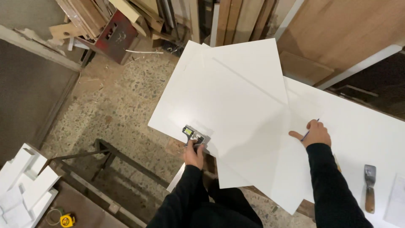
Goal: Measuring and marking dimensions on white wooden panels using a tape measure and a combination square.
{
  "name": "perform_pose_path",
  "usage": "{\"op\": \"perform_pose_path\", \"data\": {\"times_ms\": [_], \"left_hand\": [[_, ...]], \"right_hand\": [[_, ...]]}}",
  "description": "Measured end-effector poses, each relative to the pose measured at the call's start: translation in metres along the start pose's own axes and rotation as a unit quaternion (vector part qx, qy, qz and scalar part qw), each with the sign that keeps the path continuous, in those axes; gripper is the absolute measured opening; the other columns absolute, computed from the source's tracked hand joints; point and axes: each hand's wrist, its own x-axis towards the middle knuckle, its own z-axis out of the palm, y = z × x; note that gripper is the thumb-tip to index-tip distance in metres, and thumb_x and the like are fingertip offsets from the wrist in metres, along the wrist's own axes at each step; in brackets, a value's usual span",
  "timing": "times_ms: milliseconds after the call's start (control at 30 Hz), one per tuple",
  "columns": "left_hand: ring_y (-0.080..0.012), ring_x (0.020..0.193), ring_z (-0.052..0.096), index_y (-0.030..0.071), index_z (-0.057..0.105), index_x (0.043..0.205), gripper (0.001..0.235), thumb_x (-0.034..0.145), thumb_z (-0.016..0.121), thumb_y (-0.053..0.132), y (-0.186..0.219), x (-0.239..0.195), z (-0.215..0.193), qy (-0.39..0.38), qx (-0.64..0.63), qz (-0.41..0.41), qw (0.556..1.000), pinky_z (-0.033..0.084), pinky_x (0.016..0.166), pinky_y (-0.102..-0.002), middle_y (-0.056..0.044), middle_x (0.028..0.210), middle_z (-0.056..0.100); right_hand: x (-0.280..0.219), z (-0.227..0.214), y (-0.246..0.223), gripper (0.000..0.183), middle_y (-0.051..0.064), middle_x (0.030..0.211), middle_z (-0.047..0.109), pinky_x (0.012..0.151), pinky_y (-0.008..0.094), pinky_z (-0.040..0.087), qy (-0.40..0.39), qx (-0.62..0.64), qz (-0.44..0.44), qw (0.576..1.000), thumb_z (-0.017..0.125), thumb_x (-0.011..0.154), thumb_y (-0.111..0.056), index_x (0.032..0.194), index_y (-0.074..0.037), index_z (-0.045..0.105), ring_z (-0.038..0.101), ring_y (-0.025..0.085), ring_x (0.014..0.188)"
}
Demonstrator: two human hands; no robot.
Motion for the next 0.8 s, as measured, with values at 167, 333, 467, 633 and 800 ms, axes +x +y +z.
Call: {"op": "perform_pose_path", "data": {"times_ms": [167,333,467,633,800], "left_hand": [[-0.0473,0.097,0.067,0.002,0.062,0.113,0.033,0.091,0.072,0.024,0.016,0.039,0.009,-0.007,-0.003,-0.022,1.000,0.052,0.083,-0.052,-0.026,0.100,0.072],[-0.0460,0.098,0.067,0.001,0.061,0.114,0.033,0.092,0.071,0.023,0.024,0.119,0.049,-0.013,-0.032,0.051,0.998,0.053,0.083,-0.050,-0.024,0.103,0.072],[-0.0425,0.096,0.064,0.001,0.061,0.116,0.033,0.093,0.071,0.023,0.061,0.165,0.051,-0.065,-0.006,0.081,0.995,0.050,0.087,-0.049,-0.021,0.104,0.073],[-0.0440,0.096,0.062,0.003,0.061,0.116,0.029,0.095,0.070,0.021,0.102,0.128,0.004,-0.055,0.011,0.102,0.993,0.049,0.083,-0.050,-0.020,0.098,0.074],[-0.0411,0.083,0.066,0.004,0.061,0.113,0.028,0.095,0.070,0.023,0.083,0.024,-0.046,0.008,0.007,0.067,0.998,0.051,0.074,-0.050,-0.020,0.087,0.073]], "right_hand": [[-0.043,0.032,0.011,0.087,0.017,0.107,0.063,0.082,0.046,0.056,0.028,0.016,0.052,0.998,0.084,0.062,-0.077,0.105,-0.003,0.063,0.064,0.035,0.098],[-0.083,0.044,-0.006,0.087,0.016,0.105,0.063,0.080,0.048,0.057,0.060,0.040,0.133,0.988,0.082,0.063,-0.078,0.103,-0.003,0.063,0.064,0.036,0.098],[-0.109,0.056,-0.028,0.086,0.019,0.103,0.063,0.076,0.052,0.057,0.078,0.043,0.182,0.979,0.077,0.069,-0.081,0.098,-0.001,0.063,0.065,0.041,0.097],[-0.138,0.060,-0.056,0.088,0.022,0.100,0.065,0.077,0.053,0.058,0.030,0.031,0.188,0.981,0.070,0.075,-0.085,0.095,0.000,0.064,0.068,0.044,0.092],[-0.171,0.065,-0.070,0.072,0.021,0.096,0.069,0.081,0.052,0.057,-0.080,0.058,0.117,0.988,0.070,0.082,-0.074,0.095,-0.002,0.065,0.069,0.041,0.091]]}}
